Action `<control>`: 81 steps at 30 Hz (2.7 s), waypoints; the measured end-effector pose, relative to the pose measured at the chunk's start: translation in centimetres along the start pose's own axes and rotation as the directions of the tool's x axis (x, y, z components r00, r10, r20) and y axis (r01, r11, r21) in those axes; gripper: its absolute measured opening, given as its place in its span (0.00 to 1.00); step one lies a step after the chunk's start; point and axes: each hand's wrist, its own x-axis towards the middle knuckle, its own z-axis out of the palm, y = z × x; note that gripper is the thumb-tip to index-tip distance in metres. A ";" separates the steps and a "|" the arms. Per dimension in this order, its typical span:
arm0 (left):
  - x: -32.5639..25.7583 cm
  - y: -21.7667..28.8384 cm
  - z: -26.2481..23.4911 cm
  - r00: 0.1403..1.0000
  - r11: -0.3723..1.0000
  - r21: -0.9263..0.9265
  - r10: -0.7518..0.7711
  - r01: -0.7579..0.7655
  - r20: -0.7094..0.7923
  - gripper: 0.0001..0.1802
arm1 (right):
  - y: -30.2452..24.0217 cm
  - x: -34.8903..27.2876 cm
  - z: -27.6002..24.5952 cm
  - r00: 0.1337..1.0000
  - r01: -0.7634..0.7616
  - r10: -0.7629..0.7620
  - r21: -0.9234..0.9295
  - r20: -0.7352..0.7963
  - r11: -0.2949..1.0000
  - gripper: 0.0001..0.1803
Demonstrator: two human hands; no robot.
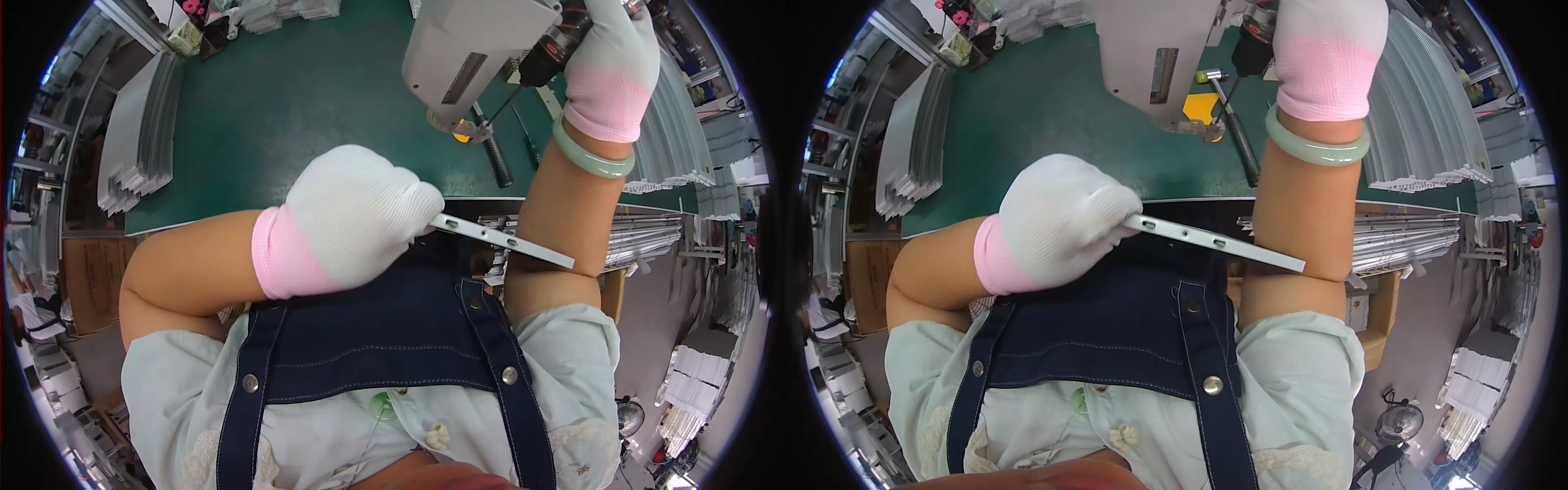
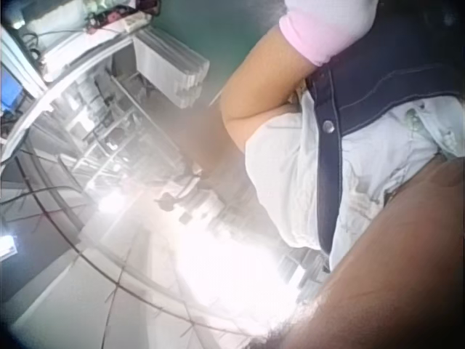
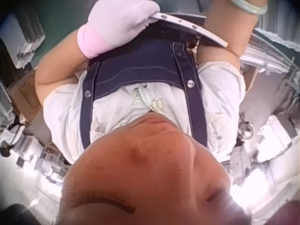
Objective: The person assembles metal frames by placing a mesh sheet on a workbench, inserting a small plastic component, and fitting metal bars into the mesh edges. They then use a hammer to secure the bars into place. The process is repeated for multiple units, with finished frames stacked on the table.
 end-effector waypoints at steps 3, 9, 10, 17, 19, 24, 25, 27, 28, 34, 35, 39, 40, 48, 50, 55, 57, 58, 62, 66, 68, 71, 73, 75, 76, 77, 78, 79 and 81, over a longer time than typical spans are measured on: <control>0.8 -1.6 -0.4 0.997 0.996 0.033 -0.079 0.079 -0.022 0.11 | -0.8 1.6 -0.7 0.999 -0.047 0.048 0.172 0.001 0.984 0.06; 2.2 -3.5 -0.1 0.981 0.968 0.161 -0.191 0.192 -0.022 0.14 | -5.5 5.4 -4.0 0.967 0.101 -0.130 0.137 0.221 0.985 0.07; 2.4 -3.4 0.0 0.976 0.958 0.188 -0.220 0.217 -0.006 0.14 | -5.6 5.6 -4.0 0.959 0.108 -0.137 0.127 0.247 0.986 0.07; 2.6 -2.9 0.0 0.955 0.938 0.195 -0.295 0.286 0.019 0.16 | -6.7 7.6 -4.0 0.919 0.131 -0.166 0.121 0.357 0.984 0.09; 2.7 -2.6 -0.6 0.942 0.928 0.200 -0.332 0.315 0.056 0.16 | -7.0 8.1 -4.2 0.911 0.120 -0.161 0.128 0.380 0.984 0.10; 3.0 -2.2 -1.1 0.921 0.920 0.204 -0.364 0.334 0.135 0.16 | -6.7 9.5 -4.3 0.880 0.058 -0.121 0.150 0.459 0.987 0.12; 3.1 -2.2 -1.2 0.918 0.917 0.213 -0.370 0.336 0.142 0.16 | -6.6 9.4 -4.4 0.873 0.036 -0.109 0.160 0.476 0.986 0.12; 2.7 -2.6 -0.6 0.942 0.935 0.181 -0.324 0.305 0.090 0.15 | -6.0 9.8 -4.7 0.852 -0.023 -0.078 0.187 0.518 0.982 0.12; 2.5 -2.8 -0.3 0.951 0.943 0.166 -0.302 0.288 0.063 0.15 | -5.6 10.0 -4.8 0.839 -0.058 -0.065 0.208 0.540 0.976 0.13; 3.3 -3.0 0.1 0.957 0.950 0.136 -0.287 0.280 0.036 0.13 | 1.5 9.1 -6.0 0.631 -0.416 -0.004 0.342 0.776 0.843 0.14; 3.3 -3.0 0.1 0.959 0.954 0.121 -0.280 0.274 0.038 0.13 | 1.9 9.5 -5.5 0.569 -0.460 0.022 0.296 0.822 0.837 0.14; 3.3 -3.3 0.5 0.967 0.964 0.105 -0.251 0.245 0.049 0.13 | 2.8 8.6 -5.5 0.563 -0.576 0.107 0.297 0.820 0.762 0.14; 3.3 -3.6 0.8 0.971 0.965 0.121 -0.237 0.231 0.038 0.14 | 2.7 8.0 -5.7 0.600 -0.585 0.127 0.325 0.790 0.744 0.14; 3.5 -4.1 1.1 0.980 0.977 0.077 -0.200 0.198 0.019 0.13 | 2.0 6.1 -6.1 0.793 -0.552 0.259 0.473 0.551 0.687 0.13; 3.4 -4.2 1.0 0.973 0.970 0.097 -0.228 0.223 0.042 0.11 | 1.6 5.9 -5.7 0.836 -0.509 0.276 0.482 0.474 0.713 0.13; 3.7 -4.0 1.0 0.964 0.958 0.144 -0.258 0.247 0.066 0.13 | 0.3 5.1 -3.5 0.923 0.187 -0.176 0.000 0.344 0.982 0.16; 3.5 -4.1 1.2 0.968 0.961 0.137 -0.249 0.241 0.039 0.15 | -0.3 4.5 -2.2 0.831 0.517 -0.403 -0.263 0.384 0.815 0.19; 3.5 -4.1 1.1 0.967 0.960 0.137 -0.252 0.243 0.047 0.16 | -0.9 4.1 -1.7 0.813 0.558 -0.422 -0.330 0.401 0.762 0.20; 4.2 -3.4 -0.5 0.903 0.928 0.193 -0.360 0.320 0.234 0.17 | -2.3 3.3 -0.7 0.861 0.409 -0.312 -0.181 0.401 0.895 0.21; 3.0 -4.3 0.5 0.972 0.966 0.150 -0.224 0.212 0.066 0.18 | -2.5 3.4 -1.2 0.899 0.086 -0.199 0.287 0.391 0.954 0.20; 2.9 -4.2 0.5 0.977 0.968 0.145 -0.212 0.206 0.027 0.17 | -2.9 3.4 -1.2 0.921 0.008 -0.124 0.301 0.368 0.953 0.20; 3.3 -3.7 -0.4 0.964 0.959 0.140 -0.258 0.247 0.067 0.13 | -3.2 3.2 -0.5 0.938 -0.083 -0.066 0.403 0.341 0.912 0.20; 3.2 -3.9 -0.2 0.955 0.950 0.144 -0.289 0.277 0.068 0.13 | -3.2 3.7 -0.9 0.937 -0.106 -0.056 0.432 0.345 0.895 0.19; 3.3 -4.0 -0.1 0.954 0.946 0.157 -0.295 0.282 0.063 0.14 | -3.7 4.9 -2.0 0.932 -0.106 -0.059 0.425 0.358 0.899 0.19; 3.4 -4.0 -0.1 0.956 0.947 0.169 -0.287 0.274 0.057 0.15 | -3.9 5.4 -2.4 0.929 -0.100 -0.067 0.420 0.365 0.902 0.19; 3.5 -4.1 -0.1 0.959 0.947 0.181 -0.278 0.265 0.052 0.15 | -4.3 6.1 -2.8 0.926 -0.097 -0.071 0.415 0.371 0.905 0.19; 3.4 -4.1 -0.1 0.962 0.951 0.166 -0.271 0.260 0.042 0.16 | -4.4 6.5 -3.1 0.922 -0.098 -0.072 0.412 0.380 0.906 0.19; 3.3 -4.2 0.1 0.964 0.955 0.151 -0.263 0.255 0.032 0.16 | -4.4 7.0 -3.5 0.919 -0.099 -0.073 0.406 0.387 0.908 0.19; 3.3 -4.3 0.1 0.959 0.951 0.150 -0.280 0.271 0.042 0.17 | -4.4 7.7 -4.1 0.915 -0.102 -0.072 0.400 0.398 0.911 0.19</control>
